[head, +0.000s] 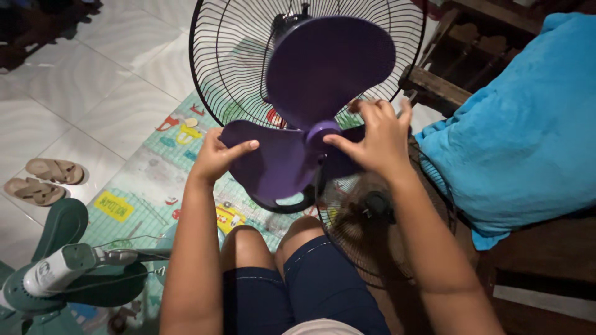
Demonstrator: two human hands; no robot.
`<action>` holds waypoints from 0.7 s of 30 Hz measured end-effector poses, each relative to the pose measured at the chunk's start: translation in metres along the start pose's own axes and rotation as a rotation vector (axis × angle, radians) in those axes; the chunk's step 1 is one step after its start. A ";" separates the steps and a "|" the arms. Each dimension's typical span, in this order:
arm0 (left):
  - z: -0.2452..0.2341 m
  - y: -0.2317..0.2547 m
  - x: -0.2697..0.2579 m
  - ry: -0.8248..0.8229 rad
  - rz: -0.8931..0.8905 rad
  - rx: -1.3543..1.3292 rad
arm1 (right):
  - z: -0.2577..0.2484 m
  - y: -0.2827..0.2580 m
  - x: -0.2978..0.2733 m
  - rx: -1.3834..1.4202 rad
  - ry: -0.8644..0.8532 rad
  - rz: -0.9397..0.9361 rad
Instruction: The person assembles a small green electric fan by attaching the blades to the motor housing and securing them with a cap. They then handle a larger black fan, removing its protective cage and attempting to fit a purple blade onto the motor shaft.
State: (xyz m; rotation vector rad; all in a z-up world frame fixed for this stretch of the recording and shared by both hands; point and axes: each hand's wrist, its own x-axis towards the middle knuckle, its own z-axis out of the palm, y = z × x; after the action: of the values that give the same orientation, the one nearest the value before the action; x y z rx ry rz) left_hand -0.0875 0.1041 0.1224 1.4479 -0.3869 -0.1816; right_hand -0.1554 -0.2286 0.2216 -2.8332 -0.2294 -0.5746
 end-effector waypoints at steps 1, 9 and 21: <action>0.000 0.005 0.004 -0.026 0.046 0.022 | -0.002 0.001 0.005 0.043 -0.035 0.045; 0.024 0.060 0.027 0.131 0.313 0.084 | 0.008 0.023 0.021 0.279 0.034 -0.024; 0.049 0.079 0.007 0.239 0.563 0.382 | 0.084 0.059 0.027 0.854 0.118 -0.102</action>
State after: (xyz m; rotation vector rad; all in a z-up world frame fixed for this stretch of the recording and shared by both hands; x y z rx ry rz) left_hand -0.1071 0.0661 0.2053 1.6501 -0.6382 0.5409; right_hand -0.0888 -0.2604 0.1457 -1.9659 -0.4675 -0.5001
